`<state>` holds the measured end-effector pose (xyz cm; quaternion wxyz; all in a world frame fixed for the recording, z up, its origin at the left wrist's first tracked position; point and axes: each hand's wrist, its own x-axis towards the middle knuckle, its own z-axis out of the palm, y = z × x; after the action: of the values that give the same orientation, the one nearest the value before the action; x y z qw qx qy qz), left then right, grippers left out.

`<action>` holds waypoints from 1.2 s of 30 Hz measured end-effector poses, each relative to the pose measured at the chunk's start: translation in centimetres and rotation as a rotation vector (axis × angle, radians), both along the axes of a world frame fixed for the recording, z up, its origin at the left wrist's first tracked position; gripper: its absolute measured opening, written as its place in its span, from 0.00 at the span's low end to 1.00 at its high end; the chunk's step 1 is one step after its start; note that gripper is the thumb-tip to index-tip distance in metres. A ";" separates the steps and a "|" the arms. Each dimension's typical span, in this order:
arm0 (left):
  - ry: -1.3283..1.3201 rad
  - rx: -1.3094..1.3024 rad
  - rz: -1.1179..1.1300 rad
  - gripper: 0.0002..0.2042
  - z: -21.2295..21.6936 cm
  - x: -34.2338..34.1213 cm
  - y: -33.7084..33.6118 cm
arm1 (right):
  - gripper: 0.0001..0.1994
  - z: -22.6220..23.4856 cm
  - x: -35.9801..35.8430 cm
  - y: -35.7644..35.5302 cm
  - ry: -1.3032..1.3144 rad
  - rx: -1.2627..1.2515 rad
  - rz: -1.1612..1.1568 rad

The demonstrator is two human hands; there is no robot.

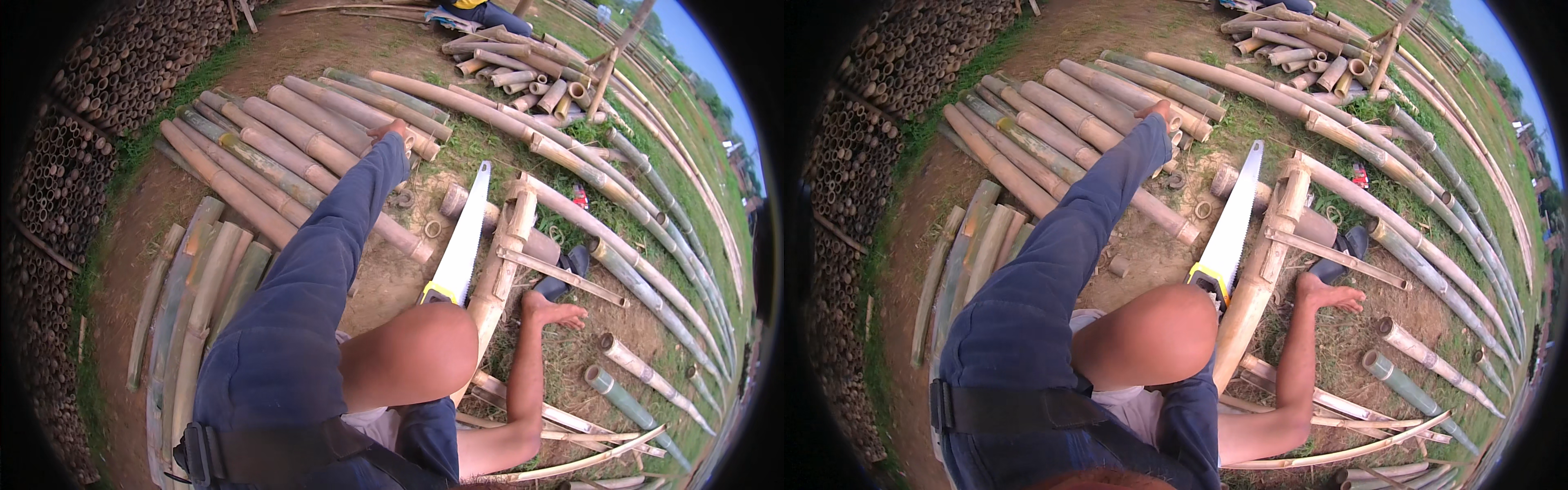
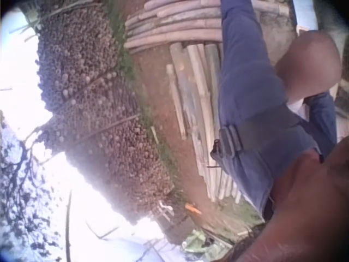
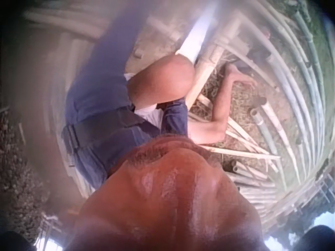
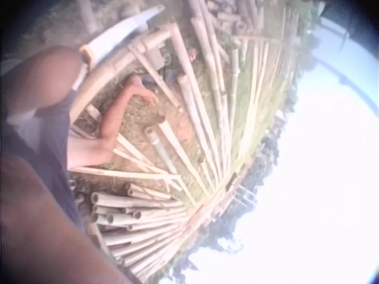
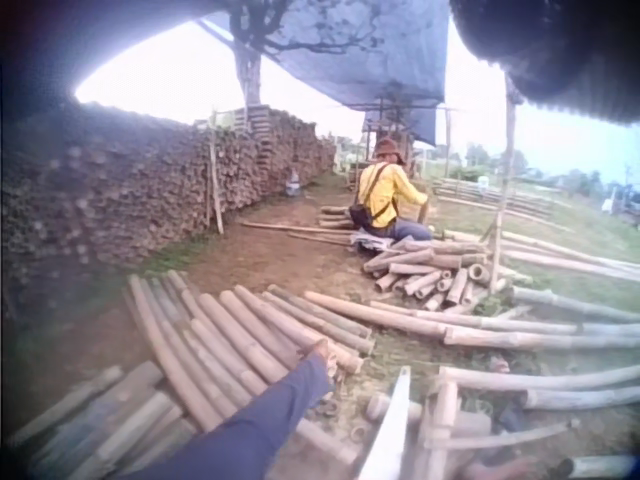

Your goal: The person sits on the ground and uses a hand saw to cut a long bamboo pole into shorter sections. They hold the bamboo steady with their feet and hands, saw through the pole, and then move the cut pieces aside.

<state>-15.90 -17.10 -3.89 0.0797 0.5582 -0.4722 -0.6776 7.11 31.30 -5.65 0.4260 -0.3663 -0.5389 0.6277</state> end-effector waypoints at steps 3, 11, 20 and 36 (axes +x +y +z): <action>0.233 -0.104 -0.193 0.55 -0.6 1.0 0.5 | 0.49 -0.1 -0.4 0.9 -0.041 0.022 0.012; 0.385 -0.571 -1.287 0.41 -3.2 13.5 0.9 | 0.30 -8.7 8.4 -4.8 -0.533 1.183 0.640; 0.140 -1.494 -1.814 0.46 -2.4 22.9 -5.4 | 0.26 0.8 19.1 -11.0 -0.218 0.685 1.150; 0.644 -1.530 -1.878 0.36 2.1 20.4 3.4 | 0.16 12.0 39.8 12.5 -0.454 0.492 0.155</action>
<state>4.46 -13.68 -1.83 -0.0186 -0.3735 -0.9182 -0.1305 46.96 43.78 6.35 0.3218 -0.3407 -0.7815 0.4117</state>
